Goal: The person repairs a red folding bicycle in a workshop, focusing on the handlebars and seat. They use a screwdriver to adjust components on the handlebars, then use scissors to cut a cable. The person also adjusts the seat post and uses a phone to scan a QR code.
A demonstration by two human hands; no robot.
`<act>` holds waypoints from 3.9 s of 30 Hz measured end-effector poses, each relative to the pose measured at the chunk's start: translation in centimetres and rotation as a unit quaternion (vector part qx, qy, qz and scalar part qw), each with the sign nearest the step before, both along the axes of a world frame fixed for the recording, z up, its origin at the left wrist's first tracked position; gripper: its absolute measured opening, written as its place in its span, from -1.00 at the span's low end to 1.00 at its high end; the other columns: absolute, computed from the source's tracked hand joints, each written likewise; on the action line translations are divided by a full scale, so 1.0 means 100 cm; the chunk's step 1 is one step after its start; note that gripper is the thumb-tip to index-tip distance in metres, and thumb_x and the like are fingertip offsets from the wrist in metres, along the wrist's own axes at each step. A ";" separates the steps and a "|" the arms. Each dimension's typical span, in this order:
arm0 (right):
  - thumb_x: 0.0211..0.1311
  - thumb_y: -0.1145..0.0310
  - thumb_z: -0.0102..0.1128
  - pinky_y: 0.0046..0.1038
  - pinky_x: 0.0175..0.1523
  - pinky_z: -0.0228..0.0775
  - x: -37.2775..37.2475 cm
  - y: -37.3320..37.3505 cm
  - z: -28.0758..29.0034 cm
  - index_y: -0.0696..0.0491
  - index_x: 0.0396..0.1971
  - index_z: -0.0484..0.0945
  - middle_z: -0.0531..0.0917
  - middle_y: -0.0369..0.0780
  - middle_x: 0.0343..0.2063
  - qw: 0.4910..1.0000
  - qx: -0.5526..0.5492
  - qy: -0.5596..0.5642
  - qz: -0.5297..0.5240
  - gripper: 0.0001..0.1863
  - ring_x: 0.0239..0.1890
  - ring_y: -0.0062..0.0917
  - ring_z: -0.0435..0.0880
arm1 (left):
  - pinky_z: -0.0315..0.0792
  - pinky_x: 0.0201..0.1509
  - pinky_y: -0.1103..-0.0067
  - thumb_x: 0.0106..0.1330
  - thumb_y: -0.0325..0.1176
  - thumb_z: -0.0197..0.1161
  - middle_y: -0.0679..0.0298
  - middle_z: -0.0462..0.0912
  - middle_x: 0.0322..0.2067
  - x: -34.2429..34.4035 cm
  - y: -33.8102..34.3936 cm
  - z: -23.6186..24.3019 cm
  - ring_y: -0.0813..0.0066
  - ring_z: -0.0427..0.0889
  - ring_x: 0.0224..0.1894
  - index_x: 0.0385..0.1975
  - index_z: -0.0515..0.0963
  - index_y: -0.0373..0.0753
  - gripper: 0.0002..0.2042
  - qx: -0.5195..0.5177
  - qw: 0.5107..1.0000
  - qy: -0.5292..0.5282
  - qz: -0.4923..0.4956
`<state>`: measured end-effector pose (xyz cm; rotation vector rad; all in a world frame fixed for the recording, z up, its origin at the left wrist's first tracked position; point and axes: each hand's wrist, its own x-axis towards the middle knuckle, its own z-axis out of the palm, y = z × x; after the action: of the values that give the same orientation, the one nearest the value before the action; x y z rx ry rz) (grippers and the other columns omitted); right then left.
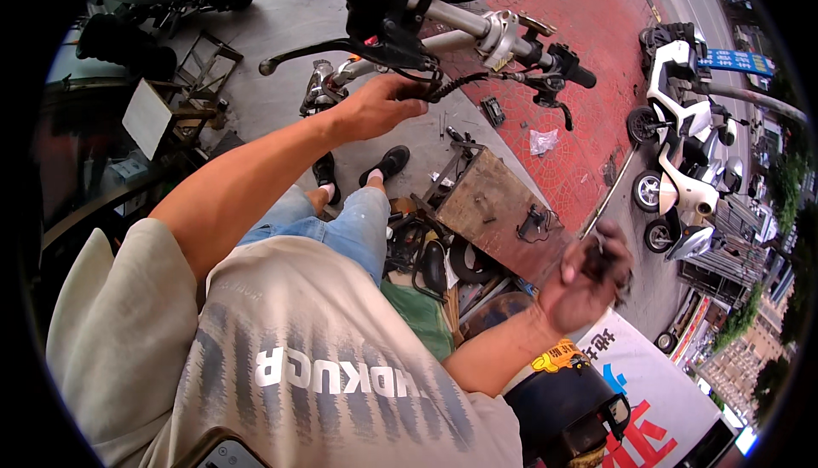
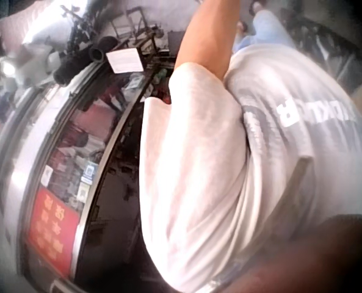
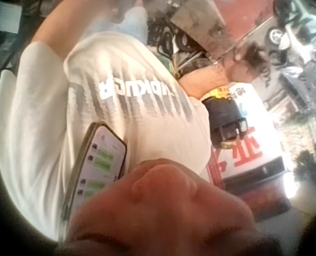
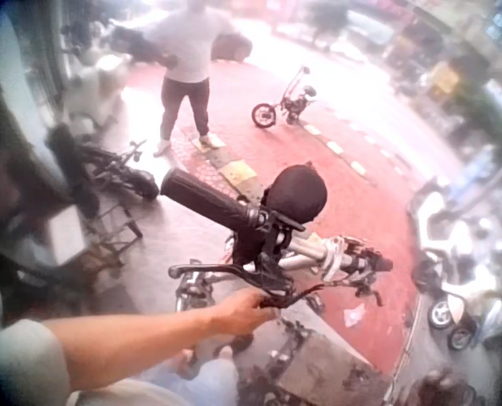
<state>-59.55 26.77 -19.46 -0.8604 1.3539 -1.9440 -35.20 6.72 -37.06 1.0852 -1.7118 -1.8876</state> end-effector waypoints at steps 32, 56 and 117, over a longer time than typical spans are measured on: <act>0.27 0.28 0.04 -0.45 -0.60 0.12 -0.177 0.213 -0.487 -0.09 -0.22 0.58 0.61 -0.30 -0.54 0.701 0.662 -0.252 -0.086 -0.83 -0.68 -0.55 0.38 | 0.48 0.22 0.55 0.53 -0.42 0.21 0.30 0.72 -0.08 -0.039 0.064 -0.023 0.57 0.63 0.05 0.12 0.56 -0.31 -0.76 -0.092 0.963 -0.180 0.176; 0.40 0.23 0.22 -0.16 0.12 0.46 -0.270 0.146 -0.548 0.08 0.25 0.52 0.65 -0.17 0.17 0.771 0.611 -0.155 -0.090 -0.52 0.08 -0.22 0.67 | 0.48 -0.06 0.59 0.48 -0.28 0.27 0.33 0.71 -0.32 -0.042 0.058 -0.043 0.62 0.59 -0.23 -0.10 0.62 -0.29 -0.80 -0.192 0.937 -0.225 0.185; 0.48 0.19 0.17 -0.42 -0.12 0.42 0.698 0.349 0.076 0.11 -0.38 0.54 0.66 -0.22 -0.37 0.668 0.203 0.241 -0.674 -0.71 -0.29 -0.45 0.58 | 0.54 0.17 0.23 0.52 -0.04 -0.23 -0.09 0.68 0.01 0.350 0.394 0.249 0.03 0.69 -0.02 0.20 0.50 -0.31 -0.46 0.554 0.663 -0.013 -0.503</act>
<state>10.24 61.67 -11.87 0.0536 3.2197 -2.1149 -0.24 46.09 -12.17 0.2734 -1.0232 -3.9024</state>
